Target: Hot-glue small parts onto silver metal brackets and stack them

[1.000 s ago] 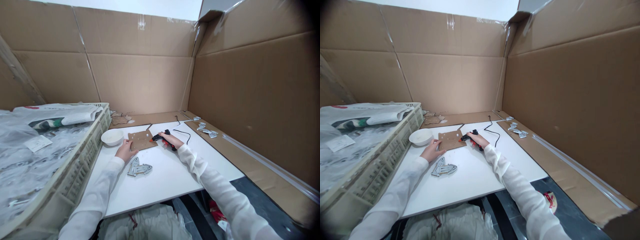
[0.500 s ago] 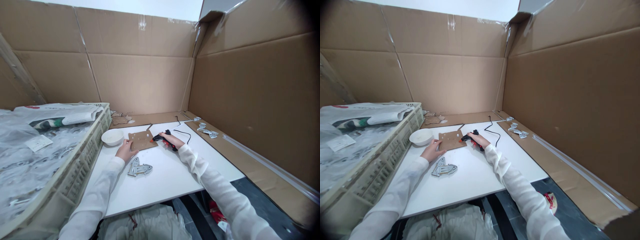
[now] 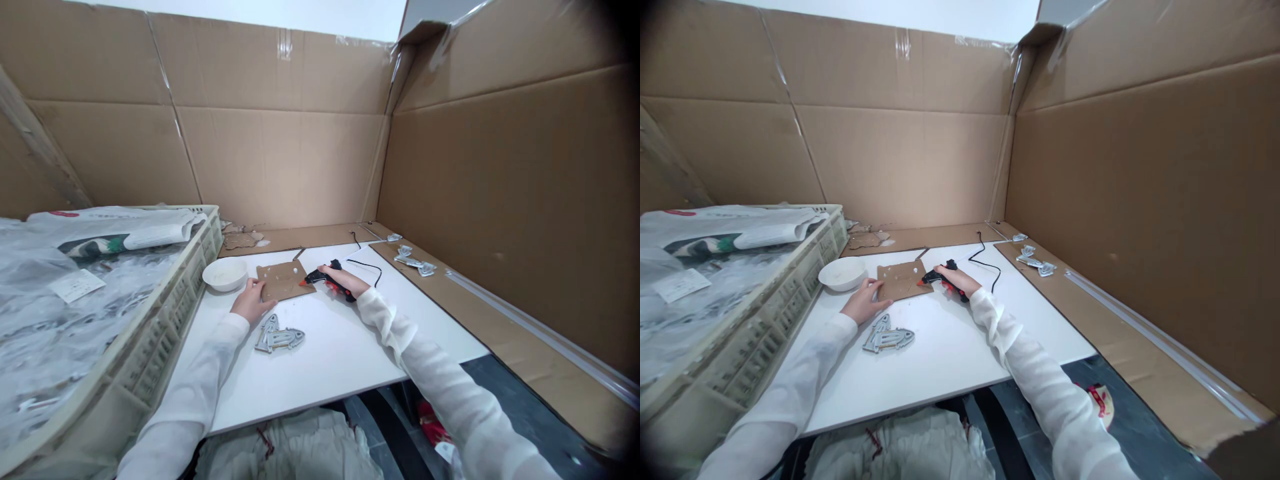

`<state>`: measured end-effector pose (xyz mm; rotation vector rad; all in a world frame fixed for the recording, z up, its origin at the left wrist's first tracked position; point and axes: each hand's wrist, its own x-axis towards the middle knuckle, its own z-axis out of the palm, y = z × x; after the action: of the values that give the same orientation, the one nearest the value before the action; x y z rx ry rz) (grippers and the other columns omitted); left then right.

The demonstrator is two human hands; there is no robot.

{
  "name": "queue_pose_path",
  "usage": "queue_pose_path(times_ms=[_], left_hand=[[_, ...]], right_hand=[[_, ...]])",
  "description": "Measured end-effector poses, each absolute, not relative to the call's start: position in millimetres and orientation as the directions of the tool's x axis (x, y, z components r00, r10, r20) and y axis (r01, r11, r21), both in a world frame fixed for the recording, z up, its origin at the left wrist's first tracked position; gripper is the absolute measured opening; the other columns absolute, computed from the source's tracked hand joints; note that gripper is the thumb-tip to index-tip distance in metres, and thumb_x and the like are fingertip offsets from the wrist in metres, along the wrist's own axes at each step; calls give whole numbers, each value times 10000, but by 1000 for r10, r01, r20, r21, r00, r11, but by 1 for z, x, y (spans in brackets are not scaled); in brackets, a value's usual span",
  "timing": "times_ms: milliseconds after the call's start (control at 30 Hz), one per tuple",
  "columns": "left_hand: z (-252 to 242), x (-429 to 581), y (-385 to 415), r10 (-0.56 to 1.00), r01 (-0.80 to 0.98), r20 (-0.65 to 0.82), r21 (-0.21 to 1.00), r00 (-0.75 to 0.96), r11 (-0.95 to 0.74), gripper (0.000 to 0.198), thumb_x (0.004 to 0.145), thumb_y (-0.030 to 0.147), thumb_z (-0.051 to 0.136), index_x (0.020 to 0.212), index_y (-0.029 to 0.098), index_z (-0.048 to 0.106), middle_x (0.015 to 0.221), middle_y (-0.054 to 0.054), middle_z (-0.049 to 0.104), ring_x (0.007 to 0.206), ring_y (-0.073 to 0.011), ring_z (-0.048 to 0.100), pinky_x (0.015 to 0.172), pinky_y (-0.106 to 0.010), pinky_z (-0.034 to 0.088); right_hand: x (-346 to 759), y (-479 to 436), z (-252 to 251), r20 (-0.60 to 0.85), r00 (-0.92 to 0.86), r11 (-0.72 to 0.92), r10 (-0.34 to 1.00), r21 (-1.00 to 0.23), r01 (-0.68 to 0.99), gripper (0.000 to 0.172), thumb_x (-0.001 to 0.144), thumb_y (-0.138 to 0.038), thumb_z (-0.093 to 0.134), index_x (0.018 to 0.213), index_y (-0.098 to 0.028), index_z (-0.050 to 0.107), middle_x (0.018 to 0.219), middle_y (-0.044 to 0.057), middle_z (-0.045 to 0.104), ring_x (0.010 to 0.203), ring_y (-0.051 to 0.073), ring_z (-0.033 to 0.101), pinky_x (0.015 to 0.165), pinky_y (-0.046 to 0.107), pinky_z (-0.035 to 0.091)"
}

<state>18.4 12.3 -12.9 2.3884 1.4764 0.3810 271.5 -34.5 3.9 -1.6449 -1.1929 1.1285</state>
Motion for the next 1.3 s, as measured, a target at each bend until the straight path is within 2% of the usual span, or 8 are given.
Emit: queue_pose_path(times_ms=[267,600,1300], left_hand=[[-12,19,11,897,816,60,393,438,-424,599,710,465,525,1209,141,455,1231,-114,384,1018,-250,532,876,-301,407],[-13,18,12,893,806,79,402,442,-435,582,708,460,529,1186,134,472,1212,-115,397,1021,-248,529,873,-299,411],[-15,18,14,894,811,77,391,442,-435,589,706,470,523,1200,155,462,1215,-107,395,1012,-238,537,874,-290,408]], right_hand=[[275,-34,3,-182,101,-206,978,-919,337,422,806,-505,444,553,-167,454,459,-20,454,324,58,398,367,196,344],[275,-37,8,-201,47,-205,978,-916,344,424,811,-509,436,553,-172,439,441,-17,444,322,55,374,355,194,319],[278,-28,-5,-185,136,-219,973,-926,306,426,771,-557,464,597,-168,464,450,-30,446,318,52,377,336,191,312]])
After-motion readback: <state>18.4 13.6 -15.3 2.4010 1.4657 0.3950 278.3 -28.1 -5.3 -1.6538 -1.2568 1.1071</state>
